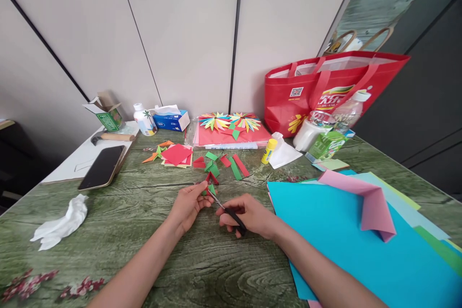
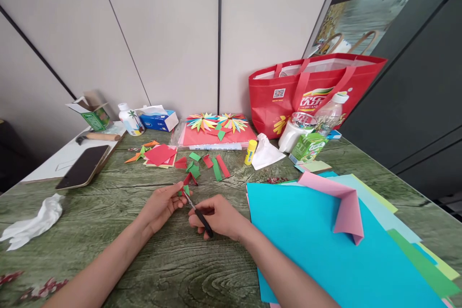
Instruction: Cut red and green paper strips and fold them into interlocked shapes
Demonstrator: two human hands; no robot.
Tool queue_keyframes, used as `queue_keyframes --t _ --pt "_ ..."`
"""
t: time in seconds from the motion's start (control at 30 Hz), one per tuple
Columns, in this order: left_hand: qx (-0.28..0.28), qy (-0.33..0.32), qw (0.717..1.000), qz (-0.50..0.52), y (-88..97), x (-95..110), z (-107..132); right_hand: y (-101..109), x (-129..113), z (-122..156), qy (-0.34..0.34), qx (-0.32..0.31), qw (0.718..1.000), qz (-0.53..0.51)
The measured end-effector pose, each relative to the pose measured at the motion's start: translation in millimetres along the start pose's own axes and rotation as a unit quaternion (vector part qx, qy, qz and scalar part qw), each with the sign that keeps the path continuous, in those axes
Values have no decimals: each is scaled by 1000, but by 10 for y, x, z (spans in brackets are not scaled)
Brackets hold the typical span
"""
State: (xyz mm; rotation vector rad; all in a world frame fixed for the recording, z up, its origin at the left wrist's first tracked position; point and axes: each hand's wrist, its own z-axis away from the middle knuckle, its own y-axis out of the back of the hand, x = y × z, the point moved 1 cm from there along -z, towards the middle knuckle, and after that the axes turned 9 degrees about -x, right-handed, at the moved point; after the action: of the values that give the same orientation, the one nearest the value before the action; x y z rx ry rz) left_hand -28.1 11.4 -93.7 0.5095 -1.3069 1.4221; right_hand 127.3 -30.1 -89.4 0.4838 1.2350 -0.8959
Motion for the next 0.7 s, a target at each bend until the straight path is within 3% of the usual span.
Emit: queue_keyframes --t 0.43,0.6,0.7 --pt "-31 28 999 2 7 26 -2 48 27 2 29 -28 998 -40" --pt "-69 40 994 -68 -10 38 27 100 4 24 -1 -33 997 74" --pt "-83 38 991 -95 -7 22 36 113 -8 46 47 0 968 247"
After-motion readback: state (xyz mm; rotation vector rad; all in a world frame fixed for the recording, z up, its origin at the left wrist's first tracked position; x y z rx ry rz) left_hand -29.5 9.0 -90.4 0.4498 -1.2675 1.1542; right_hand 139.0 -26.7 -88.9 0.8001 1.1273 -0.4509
